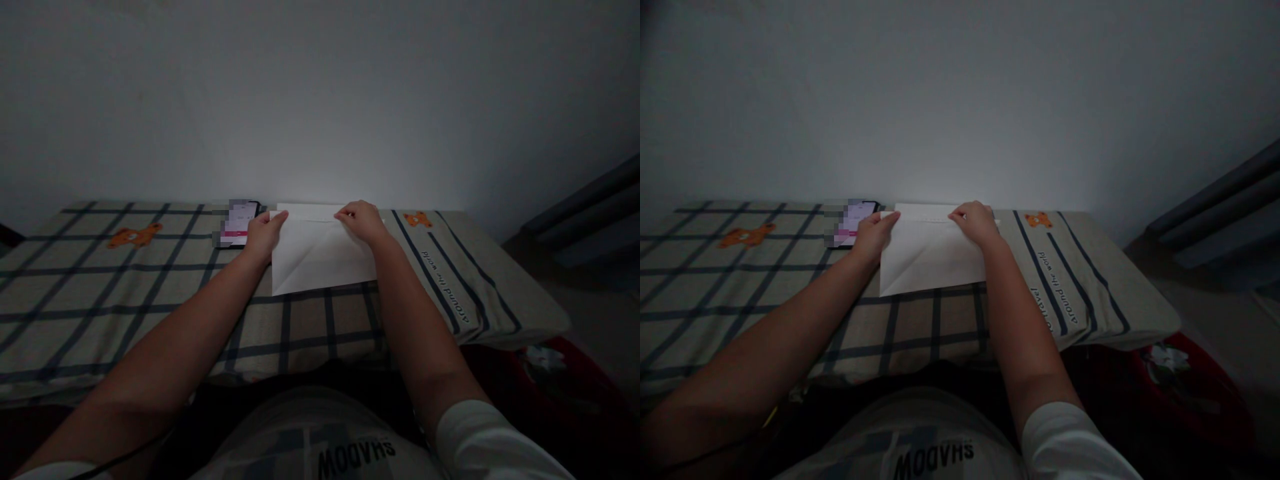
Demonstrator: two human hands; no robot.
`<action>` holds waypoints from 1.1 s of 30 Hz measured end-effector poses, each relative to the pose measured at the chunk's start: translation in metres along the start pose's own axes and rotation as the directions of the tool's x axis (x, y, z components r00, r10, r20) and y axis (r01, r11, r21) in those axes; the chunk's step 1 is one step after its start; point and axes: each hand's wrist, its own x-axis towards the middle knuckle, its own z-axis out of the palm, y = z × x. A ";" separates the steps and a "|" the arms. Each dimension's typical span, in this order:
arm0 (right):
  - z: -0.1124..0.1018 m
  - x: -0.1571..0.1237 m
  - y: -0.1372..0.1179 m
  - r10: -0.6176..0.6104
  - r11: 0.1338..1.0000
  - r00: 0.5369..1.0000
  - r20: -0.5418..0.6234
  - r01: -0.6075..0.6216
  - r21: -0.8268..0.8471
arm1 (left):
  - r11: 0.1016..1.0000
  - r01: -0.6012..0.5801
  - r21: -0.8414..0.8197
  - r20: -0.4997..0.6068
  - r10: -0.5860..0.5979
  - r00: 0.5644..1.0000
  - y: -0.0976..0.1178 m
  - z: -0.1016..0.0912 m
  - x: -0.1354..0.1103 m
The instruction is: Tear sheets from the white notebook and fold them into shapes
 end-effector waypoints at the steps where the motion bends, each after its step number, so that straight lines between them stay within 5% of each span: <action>1: -0.001 0.000 0.002 0.017 1.000 1.000 0.005 -0.017 0.008 | 1.000 0.003 0.012 -0.003 -0.003 1.000 -0.001 -0.001 0.001; 9: -0.015 0.006 0.019 0.009 1.000 0.993 0.118 -0.011 0.016 | 0.935 -0.105 0.337 0.019 0.104 0.994 -0.006 -0.006 0.003; 15: -0.015 -0.001 0.041 0.040 0.999 0.978 0.203 -0.044 0.019 | 0.770 -0.232 0.594 0.135 0.189 0.973 -0.005 -0.009 0.007; 18: -0.007 -0.004 0.042 0.055 0.998 0.967 0.247 -0.062 0.020 | 0.586 -0.297 0.754 0.186 0.243 0.952 0.005 -0.008 0.000; 21: 0.001 -0.002 0.041 0.044 0.999 0.966 0.253 -0.041 -0.018 | 0.229 -0.479 0.847 0.382 0.362 0.850 0.022 0.001 -0.017; 23: 0.003 0.000 0.040 0.037 0.999 0.964 0.264 -0.028 -0.039 | 0.085 -0.638 0.765 0.602 0.256 0.757 0.033 0.013 -0.032; 26: 0.001 0.001 0.040 0.041 0.998 0.954 0.298 -0.022 -0.066 | 0.024 -0.801 0.598 0.790 -0.185 0.585 0.038 0.033 -0.051; 29: 0.000 -0.002 0.040 0.026 0.995 0.950 0.312 0.005 -0.098 | -0.059 -0.791 0.609 0.728 -0.352 0.588 0.029 0.048 -0.061; 33: 0.005 -0.007 0.042 0.000 0.999 0.957 0.290 0.012 -0.040 | -0.085 -0.790 0.607 0.769 -0.190 0.611 0.012 0.054 -0.060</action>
